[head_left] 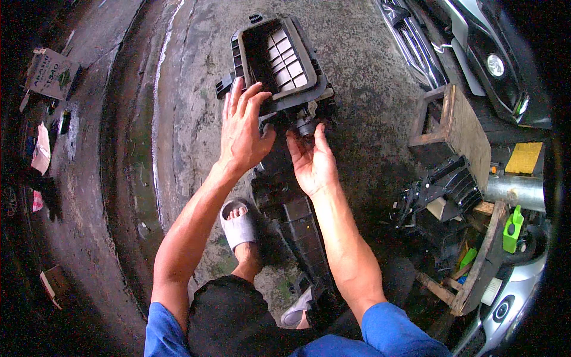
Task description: Repairing or assembling a plastic air intake or filter housing for a vehicle.
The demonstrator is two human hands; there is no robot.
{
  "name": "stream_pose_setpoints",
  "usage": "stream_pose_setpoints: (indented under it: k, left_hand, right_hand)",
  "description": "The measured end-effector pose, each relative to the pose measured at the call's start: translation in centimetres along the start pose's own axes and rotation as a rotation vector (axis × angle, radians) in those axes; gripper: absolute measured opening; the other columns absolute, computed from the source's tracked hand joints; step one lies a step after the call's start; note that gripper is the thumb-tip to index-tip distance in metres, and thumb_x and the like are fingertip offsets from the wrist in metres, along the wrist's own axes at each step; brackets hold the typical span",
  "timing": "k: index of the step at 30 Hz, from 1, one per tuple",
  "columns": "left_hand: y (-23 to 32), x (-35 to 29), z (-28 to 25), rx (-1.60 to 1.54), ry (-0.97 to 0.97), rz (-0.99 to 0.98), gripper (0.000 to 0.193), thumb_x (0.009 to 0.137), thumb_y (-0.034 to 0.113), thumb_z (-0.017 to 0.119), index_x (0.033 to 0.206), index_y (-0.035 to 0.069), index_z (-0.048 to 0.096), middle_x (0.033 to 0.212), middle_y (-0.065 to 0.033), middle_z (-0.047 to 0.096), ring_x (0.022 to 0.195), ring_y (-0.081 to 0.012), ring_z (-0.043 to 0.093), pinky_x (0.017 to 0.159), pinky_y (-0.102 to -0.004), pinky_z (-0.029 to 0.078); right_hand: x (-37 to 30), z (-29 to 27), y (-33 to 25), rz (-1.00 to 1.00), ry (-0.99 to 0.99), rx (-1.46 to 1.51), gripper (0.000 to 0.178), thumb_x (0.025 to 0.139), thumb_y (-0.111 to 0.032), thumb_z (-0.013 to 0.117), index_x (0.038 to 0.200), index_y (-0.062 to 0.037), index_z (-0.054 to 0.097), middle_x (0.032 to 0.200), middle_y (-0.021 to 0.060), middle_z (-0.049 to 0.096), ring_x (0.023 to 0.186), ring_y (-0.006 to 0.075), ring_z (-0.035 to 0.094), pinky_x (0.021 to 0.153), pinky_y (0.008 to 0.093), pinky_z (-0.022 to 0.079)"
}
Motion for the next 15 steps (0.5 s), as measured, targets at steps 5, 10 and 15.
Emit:
stream_pose_setpoints:
  k: [5,10,15]
  left_hand:
    - [0.8,2.8,-1.1,0.091,-0.087,0.109,0.061,0.065,0.012,0.065,0.125,0.009,0.05,0.135,-0.0128,0.048,0.138,-0.0352,0.028,0.115,-0.0558,0.015]
    - [1.3,4.4,-0.2,-0.158,-0.293,0.108,0.063,0.068,0.013,0.06,0.13,0.01,0.048,0.127,-0.0157,0.055,0.128,-0.0319,0.045,0.115,-0.0542,0.013]
    - [1.3,4.2,0.1,-0.116,-0.306,0.114,0.063,0.066,0.012,0.06,0.128,0.01,0.049,0.116,-0.0137,0.062,0.117,-0.0295,0.055,0.114,-0.0526,0.019]
  right_hand:
    - [0.1,-0.7,0.1,-0.042,-0.009,-0.036,0.041,0.094,-0.039,0.055,0.113,-0.0025,0.057,0.104,0.0127,0.064,0.095,0.0229,0.064,0.085,0.0325,0.056]
    - [-0.1,-0.7,0.5,-0.028,-0.016,-0.027,0.04,0.095,-0.041,0.054,0.118,-0.0084,0.058,0.106,0.0068,0.065,0.088,0.0189,0.064,0.079,0.0316,0.055]
    - [-0.3,-0.4,0.5,-0.03,-0.016,0.059,0.041,0.094,-0.043,0.054,0.115,-0.0082,0.059,0.104,0.0065,0.066,0.086,0.0185,0.064,0.079,0.0311,0.055]
Point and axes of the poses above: each hand's wrist, its own x-axis towards the middle knuckle, its own z-axis out of the palm, y = z × x, the point moved 2 cm from there along x, towards the middle knuckle
